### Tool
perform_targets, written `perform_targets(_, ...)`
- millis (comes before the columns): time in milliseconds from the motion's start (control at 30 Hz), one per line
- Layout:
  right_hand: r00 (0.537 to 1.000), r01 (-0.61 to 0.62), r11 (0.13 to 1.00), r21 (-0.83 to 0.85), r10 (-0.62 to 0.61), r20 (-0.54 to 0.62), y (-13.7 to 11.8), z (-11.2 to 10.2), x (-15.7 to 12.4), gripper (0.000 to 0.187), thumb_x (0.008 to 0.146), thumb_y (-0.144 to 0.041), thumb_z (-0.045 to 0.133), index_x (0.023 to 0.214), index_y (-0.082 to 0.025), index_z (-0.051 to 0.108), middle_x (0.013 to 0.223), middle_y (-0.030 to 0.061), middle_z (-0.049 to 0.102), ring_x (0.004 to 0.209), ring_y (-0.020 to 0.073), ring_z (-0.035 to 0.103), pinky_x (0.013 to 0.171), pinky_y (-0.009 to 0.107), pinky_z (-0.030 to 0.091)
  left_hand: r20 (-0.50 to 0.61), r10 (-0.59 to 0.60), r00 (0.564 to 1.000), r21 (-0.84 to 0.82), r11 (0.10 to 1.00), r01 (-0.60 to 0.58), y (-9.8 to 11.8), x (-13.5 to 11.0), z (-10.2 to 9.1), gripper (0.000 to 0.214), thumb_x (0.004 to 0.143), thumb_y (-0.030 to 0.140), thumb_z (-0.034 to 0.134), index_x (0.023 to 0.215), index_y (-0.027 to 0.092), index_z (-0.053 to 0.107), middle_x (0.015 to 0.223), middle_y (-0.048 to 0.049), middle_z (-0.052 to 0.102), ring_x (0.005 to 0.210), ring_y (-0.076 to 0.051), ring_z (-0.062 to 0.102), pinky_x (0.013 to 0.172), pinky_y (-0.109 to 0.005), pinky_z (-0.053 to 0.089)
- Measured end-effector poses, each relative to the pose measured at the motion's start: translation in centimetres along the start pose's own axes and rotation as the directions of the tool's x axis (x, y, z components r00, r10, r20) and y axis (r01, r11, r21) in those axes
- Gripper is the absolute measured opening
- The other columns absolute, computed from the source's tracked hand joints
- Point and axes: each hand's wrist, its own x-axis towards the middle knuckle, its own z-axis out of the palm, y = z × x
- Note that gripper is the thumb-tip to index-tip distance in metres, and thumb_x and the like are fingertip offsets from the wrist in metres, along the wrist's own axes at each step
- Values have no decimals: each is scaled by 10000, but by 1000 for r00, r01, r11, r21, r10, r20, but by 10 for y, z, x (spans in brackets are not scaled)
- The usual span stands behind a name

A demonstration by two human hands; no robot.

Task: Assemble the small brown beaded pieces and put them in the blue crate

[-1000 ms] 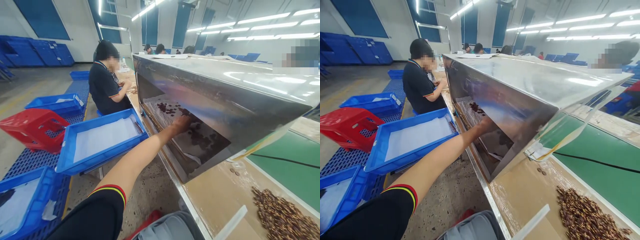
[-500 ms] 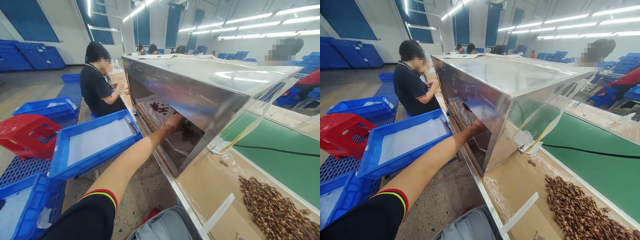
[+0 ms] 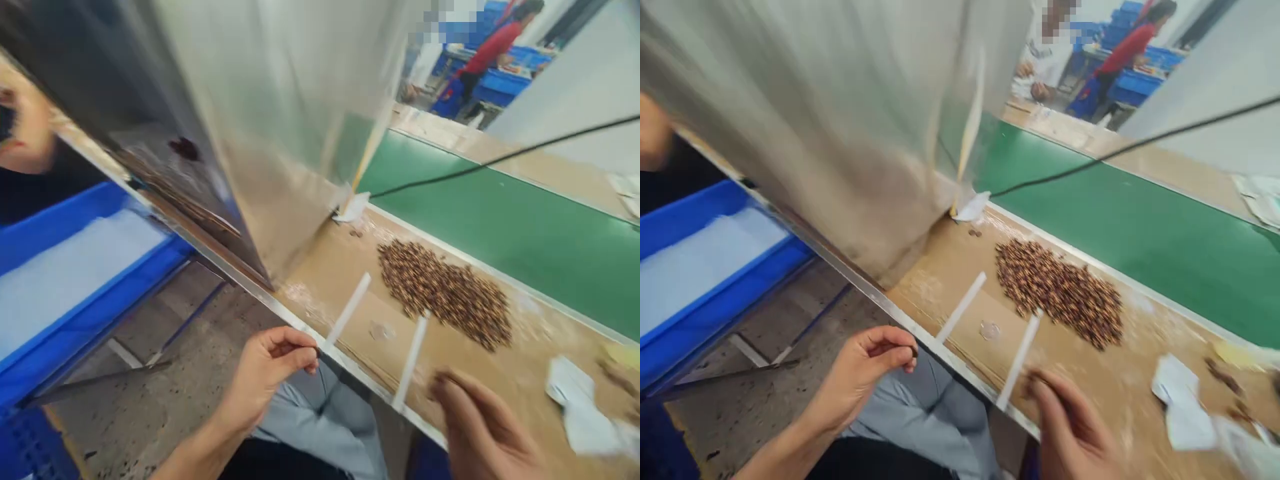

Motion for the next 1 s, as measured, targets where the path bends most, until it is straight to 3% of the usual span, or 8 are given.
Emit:
perform_targets(100, 978, -80, 993, 89, 61, 200, -7, 33, -17, 379, 932, -603, 1065, 1026, -251, 961, 913, 88, 877, 826, 260, 824, 753, 356, 729, 69, -87, 994, -97, 991, 93, -20, 5, 47, 463, 705, 527, 1182, 900, 175, 955, 813, -91, 897, 710, -196, 842, 750, -283, 719)
perform_targets(167, 966, -104, 979, 177, 58, 250, -9, 52, -20, 319, 982, -578, 1033, 1058, -276, 966, 997, 81, 895, 905, 253, 845, 828, 351, 743, 82, -110, 991, -105, 987, 118, -23, 11, 63, 472, 701, 524, 1189, 924, 179, 957, 853, -94, 918, 731, -197, 861, 773, -278, 731)
perform_targets(300, 944, -147, 961, 233, 66, 324, -13, 63, -22, 203, 1025, -488, 1012, 1078, -297, 968, 1234, 99, 900, 1196, 290, 858, 1001, 360, 746, 121, -100, 988, -62, 992, 108, -23, 15, 70, 427, 757, 507, 1166, 949, 186, 962, 897, -89, 936, 767, -194, 880, 811, -264, 735)
perform_targets(500, 904, -264, 944, 198, 171, 391, -16, 57, -18, 175, 1020, -453, 1018, 1095, -305, 963, 1080, 62, 902, 941, 248, 860, 907, 359, 744, 173, -122, 977, 7, 992, 122, -21, 11, 72, 367, 815, 483, 1134, 956, 190, 962, 852, -70, 917, 785, -182, 870, 803, -237, 717)
perform_targets(633, 842, -364, 919, 153, 254, 476, -13, 46, -6, 260, 971, -519, 1057, 1050, -287, 968, 1026, 66, 907, 907, 242, 832, 854, 340, 701, 350, -254, 902, -13, 961, 276, -19, 16, 68, 385, 880, 506, 1095, 925, 160, 934, 850, -94, 904, 787, -193, 871, 794, -256, 716)
perform_targets(867, 734, -474, 868, 151, 295, 612, -14, 38, -1, 304, 941, -540, 1080, 1022, -271, 963, 869, 47, 866, 766, 222, 782, 767, 349, 668, 506, -469, 724, -85, 808, 583, -25, 27, 64, 420, 771, 413, 1176, 865, 153, 859, 818, -90, 872, 736, -197, 859, 690, -248, 684)
perform_targets(933, 763, -441, 883, 161, 274, 585, -14, 37, -1, 274, 954, -513, 1069, 1022, -271, 961, 950, 57, 882, 801, 222, 790, 784, 350, 673, 537, -472, 699, -119, 778, 617, -27, 28, 64, 390, 777, 369, 1178, 900, 158, 874, 846, -80, 873, 724, -168, 840, 680, -225, 667)
perform_targets(1000, 844, -351, 919, 177, 228, 486, -13, 32, 3, 252, 946, -497, 1068, 1019, -281, 959, 1080, 61, 896, 826, 203, 781, 793, 331, 666, 562, -447, 696, -180, 755, 631, -28, 27, 64, 356, 809, 336, 1167, 993, 168, 912, 917, -75, 884, 744, -134, 823, 699, -200, 656)
